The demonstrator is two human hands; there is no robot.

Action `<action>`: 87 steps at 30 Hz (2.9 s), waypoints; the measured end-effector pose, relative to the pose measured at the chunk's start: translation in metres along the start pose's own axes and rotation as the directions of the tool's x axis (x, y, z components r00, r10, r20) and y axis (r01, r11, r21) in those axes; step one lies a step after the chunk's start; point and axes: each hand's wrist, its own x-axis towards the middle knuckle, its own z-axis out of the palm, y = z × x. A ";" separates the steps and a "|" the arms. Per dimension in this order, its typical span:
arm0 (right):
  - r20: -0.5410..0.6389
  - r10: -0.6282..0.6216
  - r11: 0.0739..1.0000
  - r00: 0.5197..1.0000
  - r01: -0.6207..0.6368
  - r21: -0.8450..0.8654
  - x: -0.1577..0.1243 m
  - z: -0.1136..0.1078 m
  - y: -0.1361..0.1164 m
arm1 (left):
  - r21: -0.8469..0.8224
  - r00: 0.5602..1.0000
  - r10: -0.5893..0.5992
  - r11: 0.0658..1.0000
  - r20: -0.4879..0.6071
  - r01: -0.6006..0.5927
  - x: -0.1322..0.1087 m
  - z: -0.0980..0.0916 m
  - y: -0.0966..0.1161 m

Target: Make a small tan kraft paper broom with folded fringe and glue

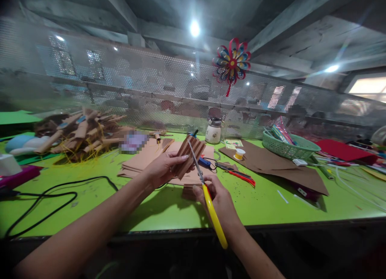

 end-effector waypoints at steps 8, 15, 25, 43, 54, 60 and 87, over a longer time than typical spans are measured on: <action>-0.045 0.029 0.999 0.999 -0.027 0.032 -0.004 0.002 -0.002 | 0.021 1.000 -0.022 1.000 0.015 0.021 0.000 -0.002 0.001; -0.067 -0.013 1.000 0.998 0.013 -0.005 0.000 0.004 0.000 | 0.075 0.997 -0.051 0.996 0.050 0.047 -0.003 0.000 0.001; -0.037 -0.014 0.999 0.999 0.012 -0.042 0.001 0.002 -0.002 | 0.097 0.997 -0.066 0.993 0.044 0.062 -0.004 0.002 -0.001; -0.061 -0.046 0.999 0.997 0.045 -0.030 -0.004 0.012 -0.006 | 0.109 0.991 0.117 0.988 -0.061 -0.110 0.000 0.000 -0.005; -0.088 -0.043 0.996 0.995 0.036 -0.079 -0.008 0.014 -0.009 | 0.039 0.996 0.081 0.996 -0.042 -0.079 -0.003 0.003 -0.001; -0.050 -0.009 0.999 0.999 0.007 -0.042 -0.008 0.012 -0.011 | 0.062 0.994 0.098 0.994 -0.055 -0.094 -0.005 0.004 -0.001; -0.066 0.003 0.998 0.998 -0.007 -0.056 -0.007 0.012 -0.021 | 0.135 0.988 0.119 0.985 -0.094 -0.106 -0.004 0.005 -0.003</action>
